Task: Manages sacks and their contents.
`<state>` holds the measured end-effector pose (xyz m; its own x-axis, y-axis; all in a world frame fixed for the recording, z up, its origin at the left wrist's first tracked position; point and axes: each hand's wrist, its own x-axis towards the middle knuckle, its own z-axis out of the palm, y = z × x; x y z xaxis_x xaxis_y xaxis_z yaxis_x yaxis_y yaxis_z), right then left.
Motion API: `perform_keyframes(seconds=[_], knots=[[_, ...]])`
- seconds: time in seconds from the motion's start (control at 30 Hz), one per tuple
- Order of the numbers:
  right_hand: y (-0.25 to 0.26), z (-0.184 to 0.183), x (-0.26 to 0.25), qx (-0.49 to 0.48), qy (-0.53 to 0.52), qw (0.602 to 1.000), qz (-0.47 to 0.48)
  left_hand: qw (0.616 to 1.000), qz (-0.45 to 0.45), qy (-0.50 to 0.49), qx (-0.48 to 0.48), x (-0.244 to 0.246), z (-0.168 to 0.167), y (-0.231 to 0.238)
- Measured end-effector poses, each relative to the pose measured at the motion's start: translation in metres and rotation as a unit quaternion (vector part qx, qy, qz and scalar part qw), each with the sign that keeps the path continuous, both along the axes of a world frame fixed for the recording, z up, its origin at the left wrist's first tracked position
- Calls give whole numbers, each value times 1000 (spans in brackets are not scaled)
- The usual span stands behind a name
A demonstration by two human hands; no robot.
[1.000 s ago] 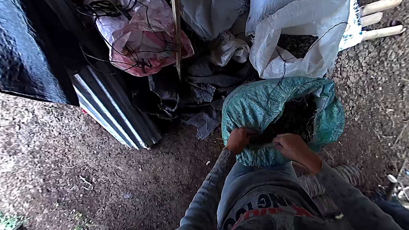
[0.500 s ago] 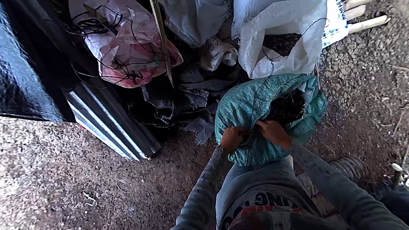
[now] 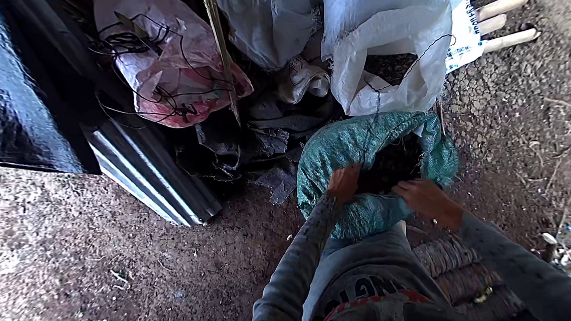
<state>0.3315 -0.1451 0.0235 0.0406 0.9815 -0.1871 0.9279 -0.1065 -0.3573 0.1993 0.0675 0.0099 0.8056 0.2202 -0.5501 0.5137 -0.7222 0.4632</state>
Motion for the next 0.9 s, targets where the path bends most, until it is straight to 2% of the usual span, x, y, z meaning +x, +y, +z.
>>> perform_keyframes(seconds=[0.03,0.1,0.23,0.3,0.37,0.43,0.47,0.57,0.63,0.8,0.9], knots=[[11,-11,0,31,3,1000,3,999,-25,1,-29,-4,-2,8],[34,-32,-3,24,25,999,-11,997,-39,-7,-62,-16,-4,20],[65,-32,4,-126,128,979,-99,995,-66,71,-15,-7,0,18],[76,-19,19,-131,225,957,-127,997,-27,70,-7,1,3,17],[77,-16,29,-47,283,946,-149,996,81,15,-25,3,14,23],[72,-25,35,6,209,962,-175,983,169,-70,-32,4,28,30],[67,-36,31,-3,157,972,-175,976,189,-99,-33,2,33,34],[66,-70,1,-54,89,982,-156,972,184,-140,-41,-4,36,37],[79,-82,-16,-66,89,981,-162,969,180,-159,-50,-6,33,33],[122,-88,-29,-79,123,963,-228,965,166,-187,-78,-4,21,27],[124,-88,-43,-68,133,962,-228,962,189,-183,-76,-7,22,25]])
